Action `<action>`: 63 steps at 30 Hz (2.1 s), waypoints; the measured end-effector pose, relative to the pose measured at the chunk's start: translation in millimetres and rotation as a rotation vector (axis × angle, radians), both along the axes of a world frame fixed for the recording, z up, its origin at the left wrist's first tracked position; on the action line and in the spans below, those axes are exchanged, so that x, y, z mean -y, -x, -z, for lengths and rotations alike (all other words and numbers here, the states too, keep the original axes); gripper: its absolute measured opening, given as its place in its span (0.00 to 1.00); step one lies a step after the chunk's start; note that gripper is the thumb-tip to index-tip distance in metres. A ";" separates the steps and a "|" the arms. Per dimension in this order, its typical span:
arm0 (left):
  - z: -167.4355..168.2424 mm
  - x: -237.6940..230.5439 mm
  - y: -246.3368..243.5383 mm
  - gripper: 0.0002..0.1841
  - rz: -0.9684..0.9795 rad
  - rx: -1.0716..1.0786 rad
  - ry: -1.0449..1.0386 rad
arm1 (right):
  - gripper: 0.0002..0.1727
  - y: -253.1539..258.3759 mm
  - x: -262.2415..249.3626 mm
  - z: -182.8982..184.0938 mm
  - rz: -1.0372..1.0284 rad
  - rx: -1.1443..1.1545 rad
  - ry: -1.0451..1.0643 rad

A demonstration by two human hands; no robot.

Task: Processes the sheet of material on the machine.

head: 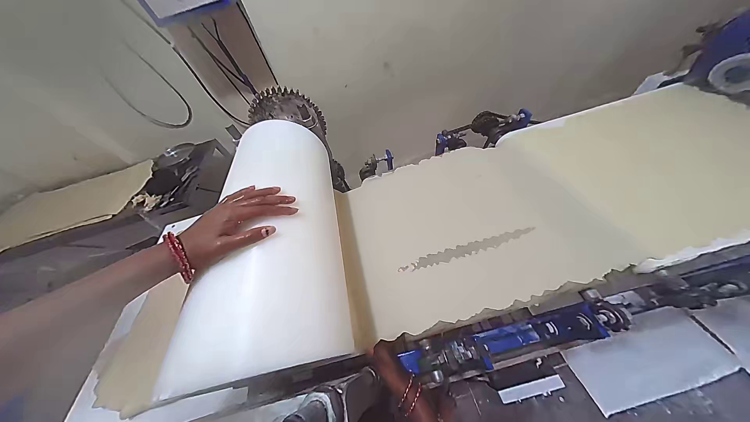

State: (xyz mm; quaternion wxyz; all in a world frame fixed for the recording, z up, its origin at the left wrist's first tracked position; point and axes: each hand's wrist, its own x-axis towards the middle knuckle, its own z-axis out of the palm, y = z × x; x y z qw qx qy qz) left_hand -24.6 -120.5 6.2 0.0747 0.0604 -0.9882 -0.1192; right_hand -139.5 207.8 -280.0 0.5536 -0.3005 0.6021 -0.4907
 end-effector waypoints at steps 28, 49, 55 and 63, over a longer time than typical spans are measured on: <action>0.7 -65.3 -16.9 0.29 0.126 0.054 0.070 | 0.34 -4.6 -16.0 17.5 0.117 0.052 0.021; 17.3 -76.0 -44.0 0.34 -0.065 -0.117 0.118 | 0.37 -16.1 -13.2 -29.6 0.702 0.613 0.217; 1.2 -137.9 -38.3 0.30 0.221 0.121 0.164 | 0.37 -18.3 -30.4 -2.6 0.226 0.049 0.049; -2.5 -107.1 -12.3 0.27 0.243 0.201 0.152 | 0.31 4.8 -10.7 0.6 -0.053 0.069 0.073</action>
